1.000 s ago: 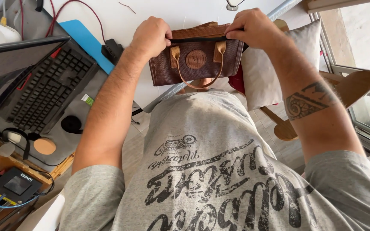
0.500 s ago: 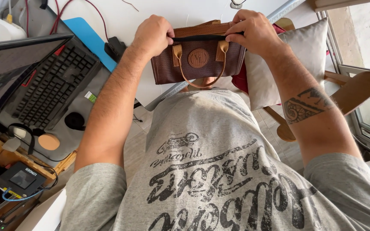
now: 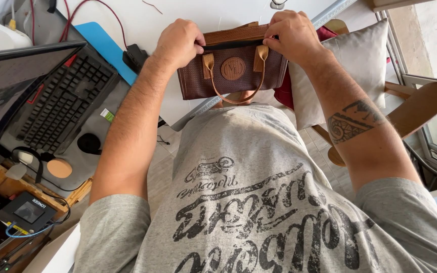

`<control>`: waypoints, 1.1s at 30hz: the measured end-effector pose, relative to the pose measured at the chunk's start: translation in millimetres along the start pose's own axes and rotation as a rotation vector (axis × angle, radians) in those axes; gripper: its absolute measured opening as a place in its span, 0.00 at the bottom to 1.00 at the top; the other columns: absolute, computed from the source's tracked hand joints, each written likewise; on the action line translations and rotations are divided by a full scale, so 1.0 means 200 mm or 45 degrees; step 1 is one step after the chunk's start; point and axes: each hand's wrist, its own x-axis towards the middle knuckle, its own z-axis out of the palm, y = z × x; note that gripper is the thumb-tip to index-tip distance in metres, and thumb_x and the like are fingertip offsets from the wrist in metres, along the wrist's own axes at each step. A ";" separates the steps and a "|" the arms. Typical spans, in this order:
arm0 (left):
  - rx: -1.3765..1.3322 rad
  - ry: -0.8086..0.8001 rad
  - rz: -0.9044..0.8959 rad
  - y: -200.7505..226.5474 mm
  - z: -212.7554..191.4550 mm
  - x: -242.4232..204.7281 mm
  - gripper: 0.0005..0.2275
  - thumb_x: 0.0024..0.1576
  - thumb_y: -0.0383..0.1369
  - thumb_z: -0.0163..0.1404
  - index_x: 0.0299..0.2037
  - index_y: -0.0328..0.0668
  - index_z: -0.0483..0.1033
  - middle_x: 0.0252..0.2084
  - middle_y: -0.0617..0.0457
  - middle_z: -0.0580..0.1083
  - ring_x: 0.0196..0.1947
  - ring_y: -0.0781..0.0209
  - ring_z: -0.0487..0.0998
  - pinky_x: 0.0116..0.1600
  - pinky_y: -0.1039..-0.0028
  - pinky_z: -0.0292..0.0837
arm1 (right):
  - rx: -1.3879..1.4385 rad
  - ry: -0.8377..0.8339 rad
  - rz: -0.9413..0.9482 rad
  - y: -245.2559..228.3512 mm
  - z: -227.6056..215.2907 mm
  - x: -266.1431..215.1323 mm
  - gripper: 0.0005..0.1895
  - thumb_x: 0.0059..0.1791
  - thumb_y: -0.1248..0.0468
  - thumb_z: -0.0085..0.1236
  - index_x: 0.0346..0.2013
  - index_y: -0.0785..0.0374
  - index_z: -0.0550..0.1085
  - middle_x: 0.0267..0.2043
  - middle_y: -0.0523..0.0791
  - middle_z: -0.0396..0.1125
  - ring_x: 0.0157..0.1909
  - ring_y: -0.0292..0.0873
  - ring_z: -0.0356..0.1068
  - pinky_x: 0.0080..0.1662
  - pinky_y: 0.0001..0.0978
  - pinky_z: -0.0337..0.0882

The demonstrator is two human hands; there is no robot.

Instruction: Trimming threads and inspecting the construction of a small leather bag at a workshop station.

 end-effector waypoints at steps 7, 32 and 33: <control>0.001 0.020 0.001 0.00 0.00 0.00 0.04 0.54 0.27 0.63 0.38 0.40 0.86 0.37 0.49 0.82 0.34 0.51 0.81 0.40 0.59 0.79 | 0.126 -0.034 -0.030 -0.08 0.03 0.08 0.12 0.49 0.69 0.60 0.44 0.53 0.84 0.46 0.40 0.74 0.52 0.46 0.70 0.52 0.52 0.64; -0.047 -0.053 -0.050 0.03 -0.04 -0.01 0.05 0.54 0.27 0.64 0.39 0.41 0.85 0.40 0.46 0.81 0.35 0.49 0.80 0.40 0.59 0.79 | -0.217 0.258 -0.239 -0.11 0.13 0.10 0.07 0.52 0.56 0.73 0.39 0.54 0.85 0.39 0.37 0.74 0.43 0.41 0.68 0.45 0.37 0.65; -0.052 -0.050 -0.050 0.03 -0.04 -0.01 0.04 0.55 0.27 0.63 0.39 0.41 0.85 0.39 0.47 0.81 0.34 0.51 0.80 0.40 0.60 0.79 | -0.196 0.233 -0.245 -0.11 0.12 0.10 0.06 0.52 0.56 0.74 0.38 0.53 0.84 0.38 0.36 0.74 0.42 0.41 0.68 0.45 0.36 0.65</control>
